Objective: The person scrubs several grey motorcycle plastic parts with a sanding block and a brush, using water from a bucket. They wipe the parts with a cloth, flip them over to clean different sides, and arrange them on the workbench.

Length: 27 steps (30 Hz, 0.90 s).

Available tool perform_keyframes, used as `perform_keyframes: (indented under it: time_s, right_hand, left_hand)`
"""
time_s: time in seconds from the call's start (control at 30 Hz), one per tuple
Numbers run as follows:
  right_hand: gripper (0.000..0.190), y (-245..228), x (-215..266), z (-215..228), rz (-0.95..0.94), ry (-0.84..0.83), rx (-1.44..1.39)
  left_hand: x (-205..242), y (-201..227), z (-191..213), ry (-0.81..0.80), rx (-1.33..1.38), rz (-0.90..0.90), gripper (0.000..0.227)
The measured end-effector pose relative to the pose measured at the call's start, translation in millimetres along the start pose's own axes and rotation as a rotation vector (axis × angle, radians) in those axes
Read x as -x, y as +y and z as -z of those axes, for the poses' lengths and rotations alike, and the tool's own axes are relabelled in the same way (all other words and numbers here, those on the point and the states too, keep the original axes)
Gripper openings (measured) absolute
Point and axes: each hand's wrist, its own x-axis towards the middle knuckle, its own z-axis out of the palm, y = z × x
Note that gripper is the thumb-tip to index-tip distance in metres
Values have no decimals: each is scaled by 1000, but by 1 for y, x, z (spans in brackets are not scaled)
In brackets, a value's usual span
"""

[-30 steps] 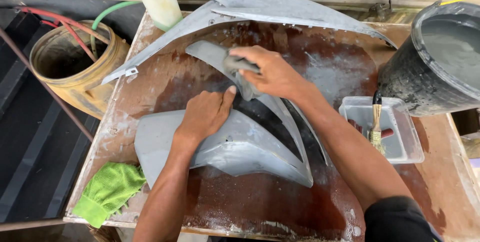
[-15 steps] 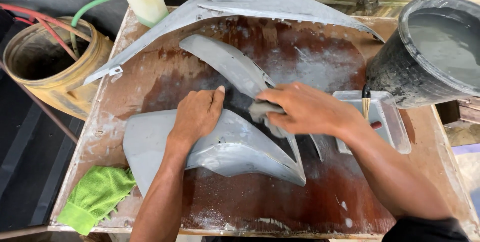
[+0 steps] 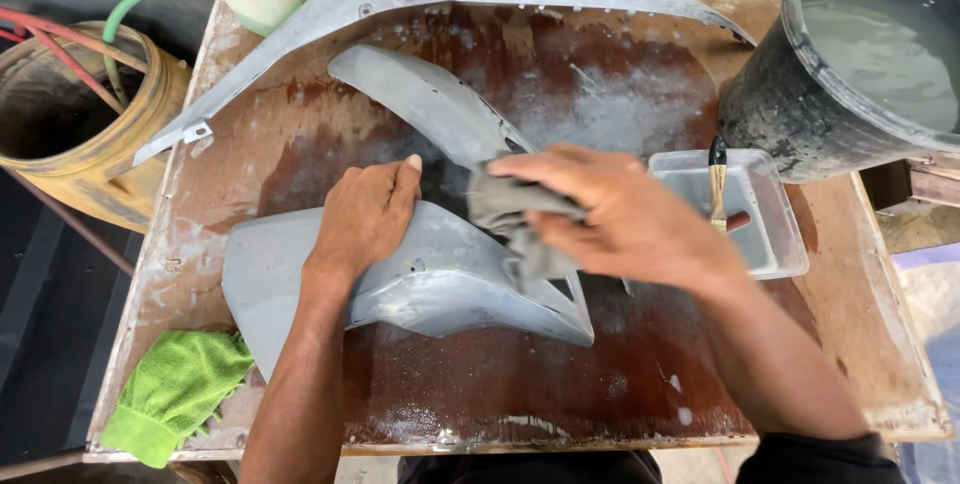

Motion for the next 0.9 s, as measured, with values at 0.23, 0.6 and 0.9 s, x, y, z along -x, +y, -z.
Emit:
perform_keyframes:
  time_s: [0.23,0.6,0.9]
  right_hand:
    - [64,-22,1,-31,-359,-184,170]
    - [56,-28,72,-12,-632,-355,117]
    - [66,3,82,-12,-423,50,88]
  left_hand:
    - [0,-7,-4,59,-2,-35,59]
    - [2,-9,-3,94,-16,-80,58]
    - [-6,-2,-1,37,-25,-38,56]
